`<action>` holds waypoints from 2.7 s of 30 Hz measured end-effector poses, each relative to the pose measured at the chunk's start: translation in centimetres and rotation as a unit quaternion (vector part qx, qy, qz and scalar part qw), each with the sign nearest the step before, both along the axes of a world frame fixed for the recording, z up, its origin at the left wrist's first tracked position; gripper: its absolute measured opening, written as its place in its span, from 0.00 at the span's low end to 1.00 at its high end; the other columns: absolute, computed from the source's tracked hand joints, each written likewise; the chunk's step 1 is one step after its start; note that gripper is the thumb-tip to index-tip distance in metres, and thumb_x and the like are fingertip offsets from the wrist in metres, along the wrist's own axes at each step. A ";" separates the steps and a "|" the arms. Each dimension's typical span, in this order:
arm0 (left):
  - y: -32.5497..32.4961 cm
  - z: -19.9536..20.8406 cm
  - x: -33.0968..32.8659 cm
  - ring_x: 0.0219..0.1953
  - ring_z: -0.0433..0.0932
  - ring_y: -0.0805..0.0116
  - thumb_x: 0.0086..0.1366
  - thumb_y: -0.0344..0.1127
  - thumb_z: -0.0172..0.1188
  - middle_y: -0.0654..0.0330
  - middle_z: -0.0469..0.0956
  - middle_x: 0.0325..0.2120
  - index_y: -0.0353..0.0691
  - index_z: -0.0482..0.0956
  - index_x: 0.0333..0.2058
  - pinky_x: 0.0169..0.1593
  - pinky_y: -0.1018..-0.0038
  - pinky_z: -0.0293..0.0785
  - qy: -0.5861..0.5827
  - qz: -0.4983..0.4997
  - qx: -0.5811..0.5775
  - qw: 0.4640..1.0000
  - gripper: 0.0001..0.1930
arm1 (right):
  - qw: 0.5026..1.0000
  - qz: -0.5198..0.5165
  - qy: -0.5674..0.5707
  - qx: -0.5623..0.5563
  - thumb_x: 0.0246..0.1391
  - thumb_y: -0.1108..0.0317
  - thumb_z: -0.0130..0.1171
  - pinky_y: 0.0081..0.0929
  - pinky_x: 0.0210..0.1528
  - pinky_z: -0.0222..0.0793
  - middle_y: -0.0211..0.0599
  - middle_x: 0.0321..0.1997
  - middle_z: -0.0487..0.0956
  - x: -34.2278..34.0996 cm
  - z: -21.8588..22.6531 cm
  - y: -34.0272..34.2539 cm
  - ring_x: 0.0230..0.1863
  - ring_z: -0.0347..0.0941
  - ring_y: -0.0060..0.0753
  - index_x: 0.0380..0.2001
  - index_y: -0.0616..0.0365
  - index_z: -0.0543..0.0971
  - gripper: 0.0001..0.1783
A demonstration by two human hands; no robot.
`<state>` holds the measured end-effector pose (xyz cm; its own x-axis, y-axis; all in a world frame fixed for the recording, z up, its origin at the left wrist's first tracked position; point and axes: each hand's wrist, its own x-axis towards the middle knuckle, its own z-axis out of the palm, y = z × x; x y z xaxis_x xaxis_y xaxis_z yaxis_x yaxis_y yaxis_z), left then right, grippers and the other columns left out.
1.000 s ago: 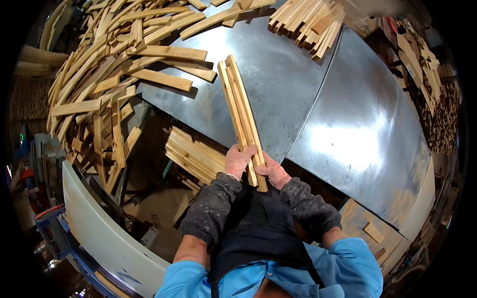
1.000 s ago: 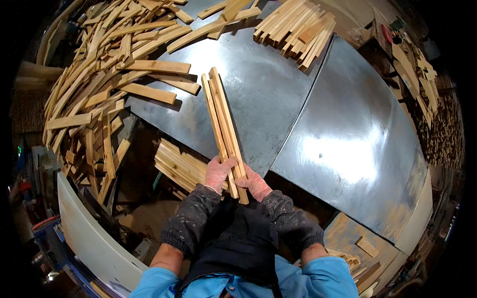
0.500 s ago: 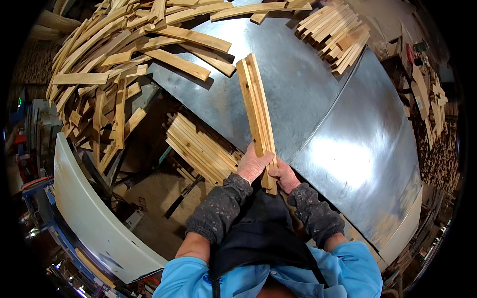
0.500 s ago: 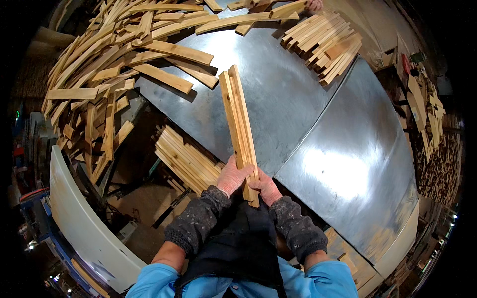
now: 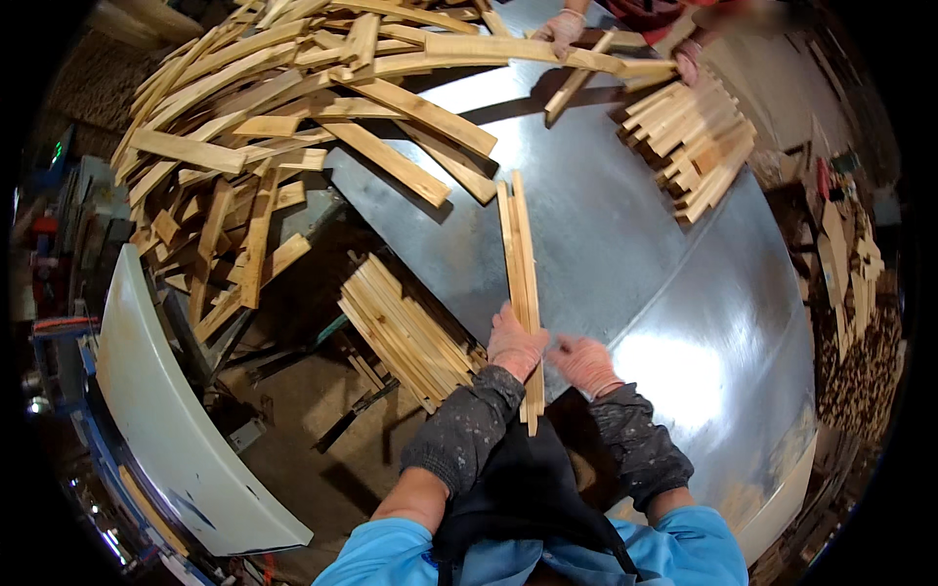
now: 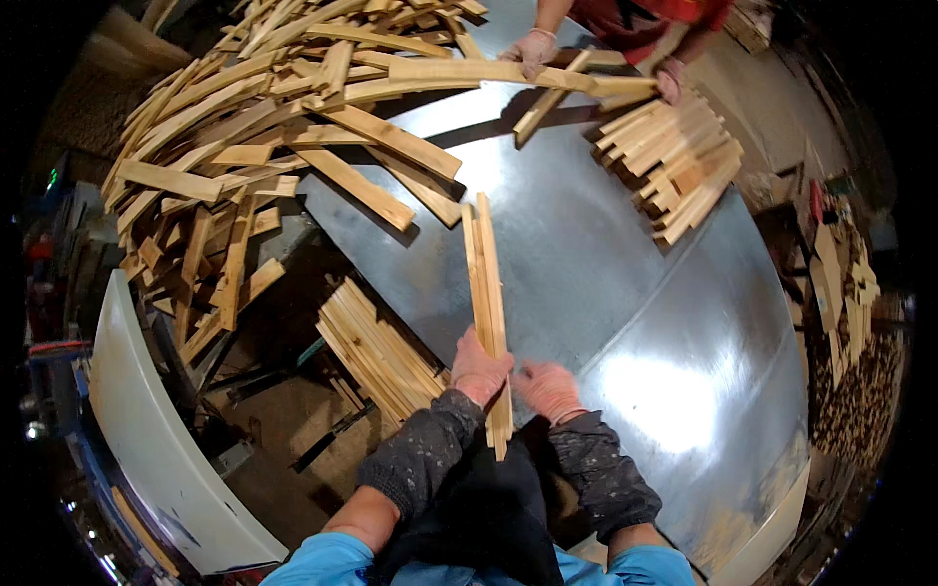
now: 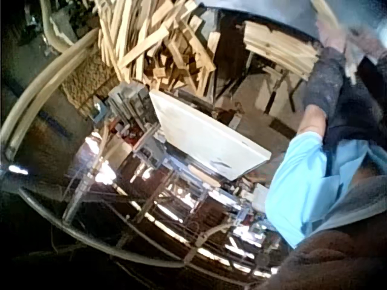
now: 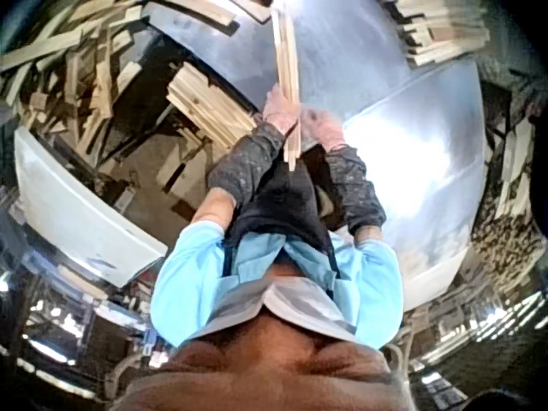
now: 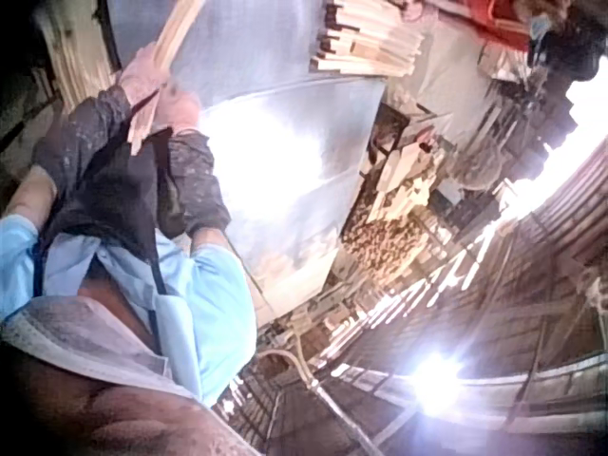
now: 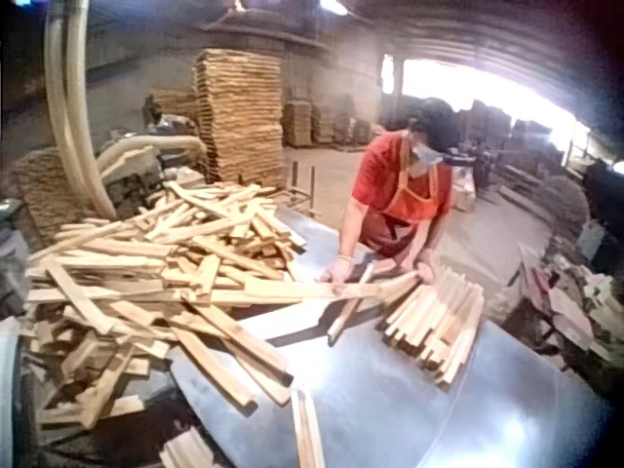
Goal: The person gathers small wooden planks from a metal table and stacks them into neat piles. They then transfer these stacks onto a moving conveyor belt for further processing.
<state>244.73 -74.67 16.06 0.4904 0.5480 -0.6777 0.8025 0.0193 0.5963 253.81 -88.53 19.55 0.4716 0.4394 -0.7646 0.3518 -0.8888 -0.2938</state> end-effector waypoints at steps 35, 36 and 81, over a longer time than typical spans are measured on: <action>6.4 0.4 -18.1 0.62 0.80 0.41 0.57 0.27 0.64 0.44 0.78 0.62 0.28 0.66 0.71 0.67 0.46 0.77 -0.421 0.463 -0.497 0.601 0.41 | 0.918 0.186 -0.236 0.258 0.58 0.63 0.68 0.52 0.58 0.79 0.57 0.55 0.81 7.4 -9.0 37.2 0.57 0.80 0.63 0.59 0.58 0.75 0.28; 6.7 0.2 -17.8 0.60 0.80 0.40 0.56 0.26 0.64 0.42 0.78 0.62 0.27 0.65 0.71 0.66 0.46 0.79 -0.422 0.480 -0.514 0.573 0.41 | 0.919 0.185 -0.229 0.263 0.59 0.64 0.66 0.53 0.57 0.79 0.58 0.53 0.82 7.3 -9.3 36.4 0.56 0.80 0.63 0.58 0.58 0.75 0.25; 7.0 -3.0 -0.2 0.74 0.62 0.37 0.54 0.58 0.80 0.35 0.62 0.70 0.26 0.52 0.75 0.75 0.55 0.64 0.069 0.203 0.084 0.973 0.63 | 0.951 0.109 -0.021 0.287 0.60 0.62 0.67 0.46 0.50 0.78 0.53 0.45 0.84 13.0 -6.2 19.5 0.44 0.83 0.48 0.63 0.62 0.74 0.30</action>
<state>244.53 -67.64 13.08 0.1210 0.7866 -0.6054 0.8214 0.2630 0.5060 266.83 -69.02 13.34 0.3460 0.8698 -0.3517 0.5315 -0.4906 -0.6905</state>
